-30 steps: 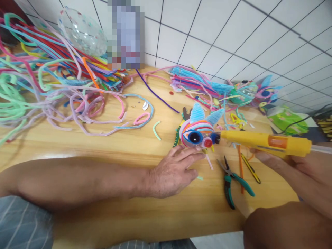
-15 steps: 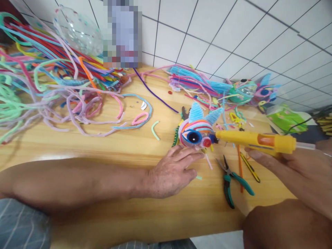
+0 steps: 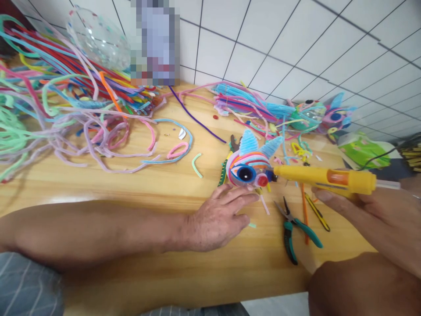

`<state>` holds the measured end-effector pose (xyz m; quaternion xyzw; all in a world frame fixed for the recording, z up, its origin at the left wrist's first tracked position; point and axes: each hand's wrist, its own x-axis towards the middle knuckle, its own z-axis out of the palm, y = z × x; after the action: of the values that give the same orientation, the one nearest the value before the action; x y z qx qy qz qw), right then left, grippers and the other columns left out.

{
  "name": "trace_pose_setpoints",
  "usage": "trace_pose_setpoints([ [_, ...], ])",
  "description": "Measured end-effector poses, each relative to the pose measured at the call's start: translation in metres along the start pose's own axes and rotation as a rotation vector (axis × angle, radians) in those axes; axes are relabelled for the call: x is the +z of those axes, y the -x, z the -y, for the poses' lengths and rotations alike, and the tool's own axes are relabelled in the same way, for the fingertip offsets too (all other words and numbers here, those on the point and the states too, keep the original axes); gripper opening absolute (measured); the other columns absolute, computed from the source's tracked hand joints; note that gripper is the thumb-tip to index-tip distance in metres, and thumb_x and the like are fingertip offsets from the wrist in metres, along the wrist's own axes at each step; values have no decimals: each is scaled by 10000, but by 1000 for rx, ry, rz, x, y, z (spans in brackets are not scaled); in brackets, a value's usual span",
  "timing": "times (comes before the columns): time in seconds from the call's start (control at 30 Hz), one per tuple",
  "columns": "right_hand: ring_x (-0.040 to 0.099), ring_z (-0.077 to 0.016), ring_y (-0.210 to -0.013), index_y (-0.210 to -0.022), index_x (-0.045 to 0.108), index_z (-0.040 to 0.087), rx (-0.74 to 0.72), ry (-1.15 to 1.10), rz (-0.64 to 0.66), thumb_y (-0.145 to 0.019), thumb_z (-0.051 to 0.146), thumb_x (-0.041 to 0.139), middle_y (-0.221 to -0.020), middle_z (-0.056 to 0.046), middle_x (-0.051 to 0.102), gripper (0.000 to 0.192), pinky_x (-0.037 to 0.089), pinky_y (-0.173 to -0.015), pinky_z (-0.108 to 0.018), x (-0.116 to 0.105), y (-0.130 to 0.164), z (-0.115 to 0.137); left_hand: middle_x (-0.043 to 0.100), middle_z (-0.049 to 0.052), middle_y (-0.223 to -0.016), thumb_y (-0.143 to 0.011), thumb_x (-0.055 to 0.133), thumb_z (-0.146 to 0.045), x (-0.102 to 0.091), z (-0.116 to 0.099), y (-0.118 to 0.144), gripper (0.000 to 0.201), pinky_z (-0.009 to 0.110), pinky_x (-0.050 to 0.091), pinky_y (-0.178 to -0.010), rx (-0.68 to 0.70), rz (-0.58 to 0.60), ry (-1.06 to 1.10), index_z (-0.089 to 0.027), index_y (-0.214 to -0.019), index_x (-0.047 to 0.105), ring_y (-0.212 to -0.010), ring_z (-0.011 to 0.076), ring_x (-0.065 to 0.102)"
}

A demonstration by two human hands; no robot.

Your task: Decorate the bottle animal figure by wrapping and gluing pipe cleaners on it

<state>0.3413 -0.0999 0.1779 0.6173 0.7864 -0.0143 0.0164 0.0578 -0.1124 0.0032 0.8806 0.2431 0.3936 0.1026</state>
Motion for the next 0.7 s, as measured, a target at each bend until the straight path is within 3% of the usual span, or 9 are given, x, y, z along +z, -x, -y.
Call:
trace_pose_setpoints([
  [0.13,520,-274,-375,-434,463,321,88,-94,-67,-1004,760,471,-395,-57,517,720,343,-430,-416,-2,-2,4,726,79,-1497,-1074,621,-234,0,0,0,220,467,404,-1221,0,-1,8,-208,-893,743,-1468,267,547],
  [0.4,506,-277,-425,-458,507,351,85,-158,-116,-941,727,550,-438,-51,504,613,318,-436,-426,1,-2,7,696,84,-1544,-1065,640,-240,2,0,2,187,486,407,-1227,-1,40,1,-212,-917,750,-1499,281,531],
  [0.7,432,-238,-369,-431,468,331,96,-170,-145,-916,775,563,-401,-43,463,664,228,-428,-406,1,-3,9,714,75,-1518,-1070,632,-238,3,0,1,208,471,407,-1224,-5,13,-2,-210,-896,743,-1477,265,546],
])
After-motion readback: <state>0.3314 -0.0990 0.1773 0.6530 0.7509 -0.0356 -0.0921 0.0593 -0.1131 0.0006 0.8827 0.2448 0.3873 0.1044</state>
